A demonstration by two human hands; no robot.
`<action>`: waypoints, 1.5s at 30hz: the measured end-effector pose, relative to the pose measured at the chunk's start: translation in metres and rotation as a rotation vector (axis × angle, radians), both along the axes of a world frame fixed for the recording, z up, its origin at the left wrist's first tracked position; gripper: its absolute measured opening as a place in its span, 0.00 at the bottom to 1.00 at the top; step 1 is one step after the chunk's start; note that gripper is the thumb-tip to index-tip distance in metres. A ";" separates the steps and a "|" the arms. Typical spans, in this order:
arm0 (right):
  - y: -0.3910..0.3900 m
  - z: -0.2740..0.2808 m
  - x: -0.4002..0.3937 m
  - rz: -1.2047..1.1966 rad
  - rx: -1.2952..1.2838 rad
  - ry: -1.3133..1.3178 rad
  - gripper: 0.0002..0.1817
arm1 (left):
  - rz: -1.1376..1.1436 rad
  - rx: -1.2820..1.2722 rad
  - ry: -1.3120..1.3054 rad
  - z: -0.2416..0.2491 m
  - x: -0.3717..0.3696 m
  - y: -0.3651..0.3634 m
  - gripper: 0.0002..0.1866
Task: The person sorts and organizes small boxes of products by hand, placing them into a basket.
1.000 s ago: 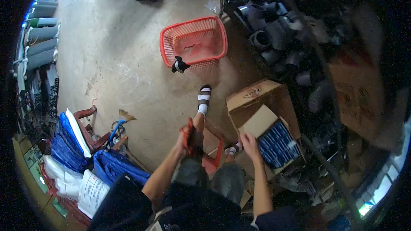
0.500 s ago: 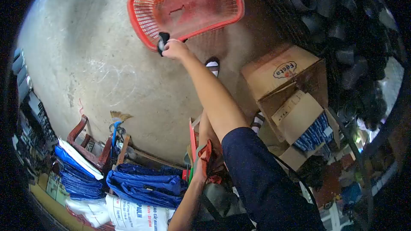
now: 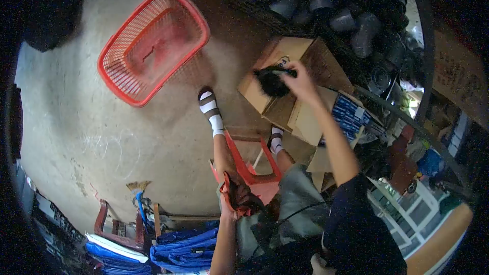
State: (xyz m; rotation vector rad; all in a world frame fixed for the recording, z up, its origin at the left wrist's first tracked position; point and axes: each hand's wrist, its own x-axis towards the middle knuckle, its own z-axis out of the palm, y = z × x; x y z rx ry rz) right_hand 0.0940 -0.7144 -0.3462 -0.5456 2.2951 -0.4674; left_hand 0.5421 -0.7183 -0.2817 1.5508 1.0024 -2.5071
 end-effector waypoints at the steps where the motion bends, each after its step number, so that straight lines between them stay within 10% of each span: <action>1: 0.012 0.017 -0.030 0.218 0.239 0.303 0.17 | -0.055 -0.011 -0.034 0.003 0.000 -0.002 0.19; 3: 0.032 0.023 -0.058 0.393 0.495 0.788 0.18 | -0.226 -0.017 -0.184 0.023 -0.028 -0.028 0.21; 9: -0.047 -0.010 -0.028 0.414 0.303 0.188 0.12 | -0.202 0.040 0.053 -0.015 0.020 -0.001 0.26; 12: -0.096 -0.086 0.051 0.630 -0.009 0.108 0.20 | -0.343 -0.003 -0.240 -0.007 0.009 0.005 0.25; 16: -0.192 -0.149 0.141 0.782 -0.227 0.392 0.26 | -0.132 0.055 -0.072 0.003 0.000 -0.004 0.23; 23: -0.244 -0.226 0.187 0.973 0.138 0.452 0.19 | 0.534 -0.014 0.110 0.002 0.008 -0.016 0.22; 33: -0.118 -0.207 0.157 1.006 0.207 0.368 0.12 | 0.454 -0.072 0.113 0.006 0.001 -0.004 0.21; 45: 0.024 -0.145 0.211 0.489 -0.070 0.208 0.20 | 0.216 -0.101 0.054 0.017 -0.007 0.030 0.19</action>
